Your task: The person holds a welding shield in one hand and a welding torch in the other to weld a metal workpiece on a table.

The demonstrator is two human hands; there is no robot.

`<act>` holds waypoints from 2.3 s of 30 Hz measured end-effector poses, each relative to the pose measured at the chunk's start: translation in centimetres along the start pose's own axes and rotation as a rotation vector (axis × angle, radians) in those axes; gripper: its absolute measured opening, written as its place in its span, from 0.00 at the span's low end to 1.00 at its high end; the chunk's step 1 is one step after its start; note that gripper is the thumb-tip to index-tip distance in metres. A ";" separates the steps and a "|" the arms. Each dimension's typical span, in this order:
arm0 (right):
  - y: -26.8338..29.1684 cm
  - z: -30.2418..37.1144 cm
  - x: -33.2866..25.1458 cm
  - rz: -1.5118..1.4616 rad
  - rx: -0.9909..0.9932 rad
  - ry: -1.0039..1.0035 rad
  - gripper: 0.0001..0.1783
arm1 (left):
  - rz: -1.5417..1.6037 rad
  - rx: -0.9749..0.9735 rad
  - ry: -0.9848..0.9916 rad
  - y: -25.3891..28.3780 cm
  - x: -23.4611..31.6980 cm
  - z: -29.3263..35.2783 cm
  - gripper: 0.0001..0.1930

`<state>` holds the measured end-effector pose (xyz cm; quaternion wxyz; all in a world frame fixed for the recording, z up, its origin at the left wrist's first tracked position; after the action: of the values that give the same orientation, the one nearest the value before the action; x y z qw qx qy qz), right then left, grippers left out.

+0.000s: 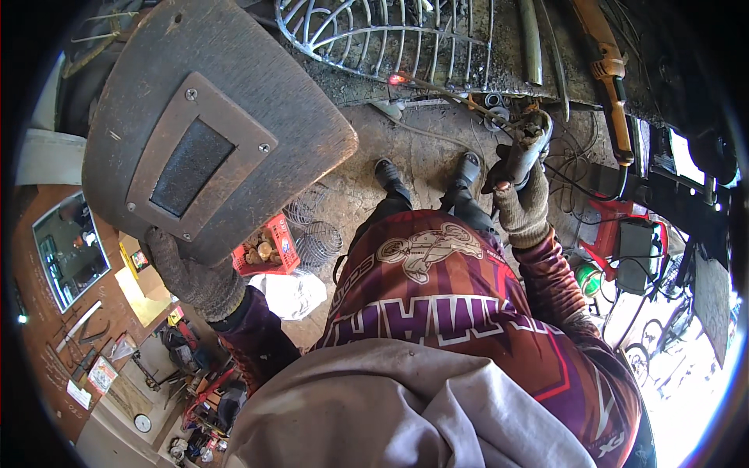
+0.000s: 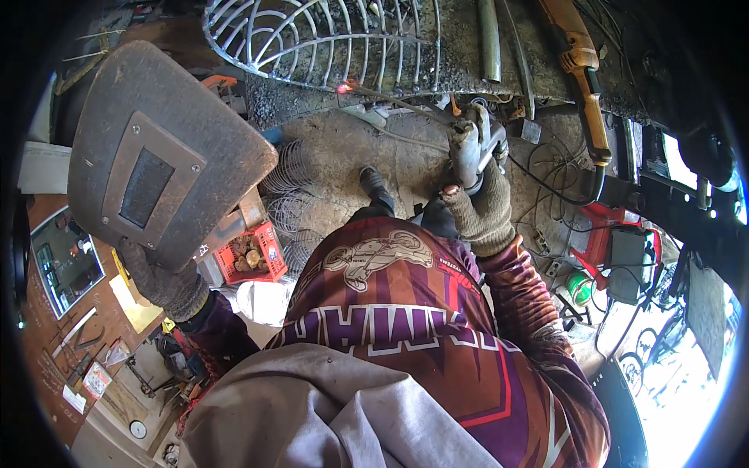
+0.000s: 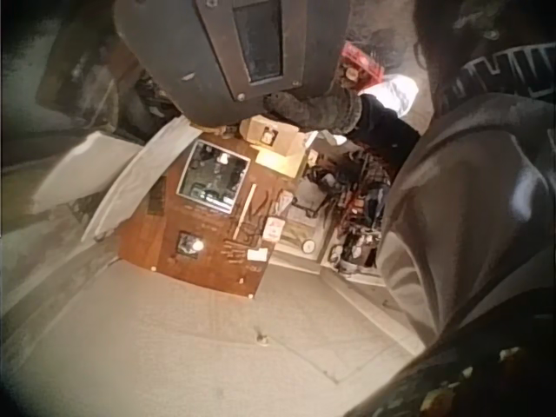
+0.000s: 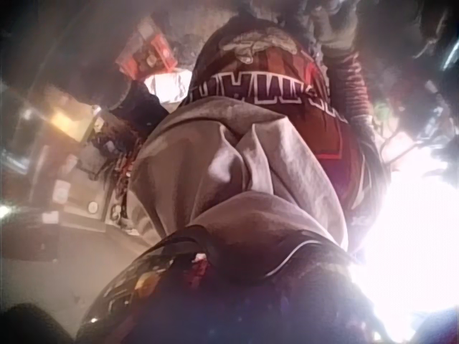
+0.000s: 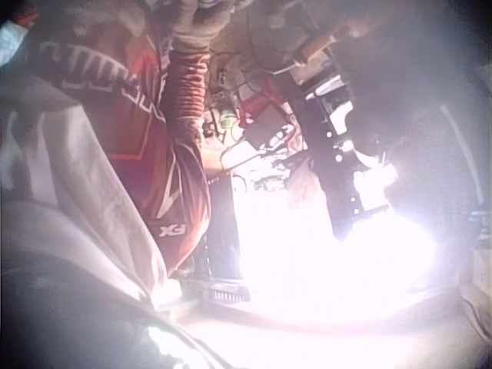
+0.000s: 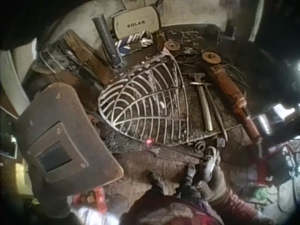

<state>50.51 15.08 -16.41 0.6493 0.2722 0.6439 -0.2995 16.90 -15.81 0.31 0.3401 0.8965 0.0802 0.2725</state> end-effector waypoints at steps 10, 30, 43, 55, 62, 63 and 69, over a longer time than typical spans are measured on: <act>0.1 -0.5 0.2 -0.001 -0.016 -0.047 0.49 | 0.019 0.070 0.002 0.4 -0.4 -0.3 0.20; -1.3 -1.7 -0.5 -0.043 -0.082 -0.057 0.42 | 0.532 0.182 0.642 -1.5 1.7 0.7 0.27; -1.3 -2.0 -0.3 0.035 -0.061 -0.055 0.32 | 0.744 0.103 0.658 -3.7 5.9 -0.9 0.27; -1.8 -2.4 -1.3 0.114 0.005 0.135 0.40 | -0.081 -0.077 -0.080 -4.2 5.9 -1.2 0.20; -1.3 -2.2 -0.7 0.083 -0.033 0.071 0.46 | -0.204 -0.154 -0.144 -4.4 7.6 -1.9 0.16; -0.8 -2.0 -0.1 0.121 -0.079 0.030 0.47 | -0.230 -0.148 -0.198 -4.4 7.7 -2.0 0.13; -0.7 -2.2 0.8 0.114 -0.007 0.105 0.47 | -0.071 -0.119 0.065 -4.8 7.7 -2.2 0.22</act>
<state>48.53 16.17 -17.20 0.6316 0.3215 0.6615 -0.2453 22.36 -8.41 1.87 0.3995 0.8618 0.1065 0.2938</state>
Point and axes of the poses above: each hand's wrist, its own z-axis away from the middle knuckle, its own y-axis out of the back of the hand, x = y × z, the point moved 2 cm from there along -z, towards the middle knuckle, and after that the axes turned 5 degrees about -z, right-handed, at the moved point
